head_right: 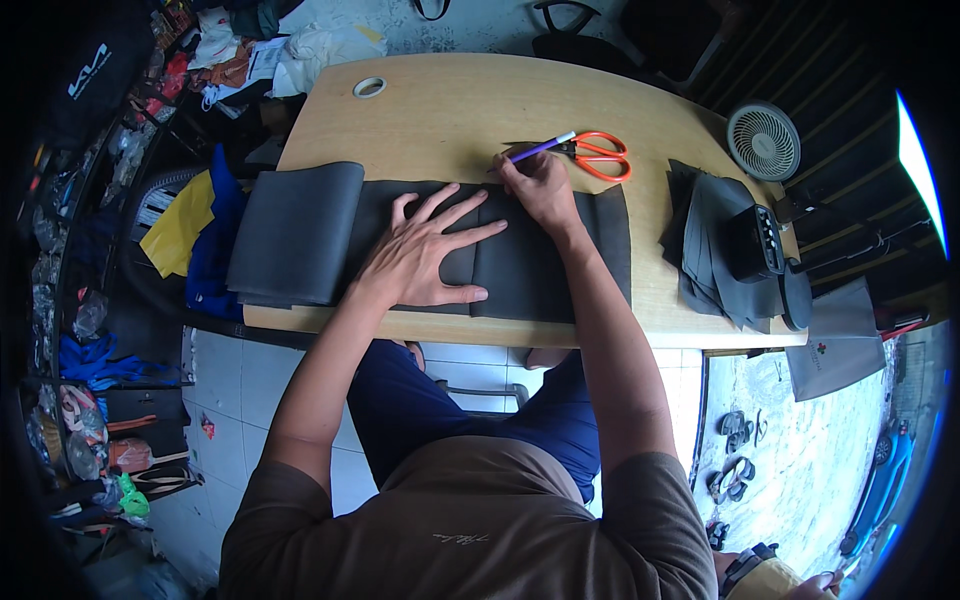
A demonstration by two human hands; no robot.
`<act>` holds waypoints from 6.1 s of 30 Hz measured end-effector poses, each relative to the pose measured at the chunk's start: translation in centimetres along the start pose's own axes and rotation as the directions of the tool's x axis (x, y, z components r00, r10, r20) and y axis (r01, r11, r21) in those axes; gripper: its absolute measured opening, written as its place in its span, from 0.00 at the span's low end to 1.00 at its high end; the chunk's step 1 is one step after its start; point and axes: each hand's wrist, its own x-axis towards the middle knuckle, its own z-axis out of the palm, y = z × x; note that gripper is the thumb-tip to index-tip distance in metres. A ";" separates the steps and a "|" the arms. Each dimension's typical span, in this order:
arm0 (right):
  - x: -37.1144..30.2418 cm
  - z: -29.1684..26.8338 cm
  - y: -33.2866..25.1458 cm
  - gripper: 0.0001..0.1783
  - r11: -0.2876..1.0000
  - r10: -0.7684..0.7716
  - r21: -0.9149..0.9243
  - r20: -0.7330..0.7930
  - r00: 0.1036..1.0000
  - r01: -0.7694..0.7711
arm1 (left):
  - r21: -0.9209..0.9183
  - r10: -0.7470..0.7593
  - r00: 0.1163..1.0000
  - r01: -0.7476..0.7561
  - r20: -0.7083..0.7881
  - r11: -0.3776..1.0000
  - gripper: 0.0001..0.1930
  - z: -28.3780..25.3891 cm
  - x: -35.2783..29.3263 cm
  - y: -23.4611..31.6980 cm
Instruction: The recorder is measuring and cutting pieces of dark gray fabric on a wooden table using a pen and scissors.
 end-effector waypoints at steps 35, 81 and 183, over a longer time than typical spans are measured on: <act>-15.7 1.1 -5.8 0.10 0.999 -0.031 0.028 0.352 0.935 0.023 | 0.008 -0.010 1.000 0.010 -0.019 1.000 0.50 0.3 -0.1 0.0; -15.1 0.3 -5.6 0.12 0.999 0.010 0.041 0.345 0.939 -0.026 | 0.013 -0.009 1.000 0.009 -0.007 1.000 0.51 0.0 0.0 0.1; -11.7 -13.5 -6.7 0.12 0.724 -0.110 -0.657 -0.412 0.904 -0.211 | -0.011 0.001 1.000 -0.001 0.020 1.000 0.50 -0.1 0.2 -0.1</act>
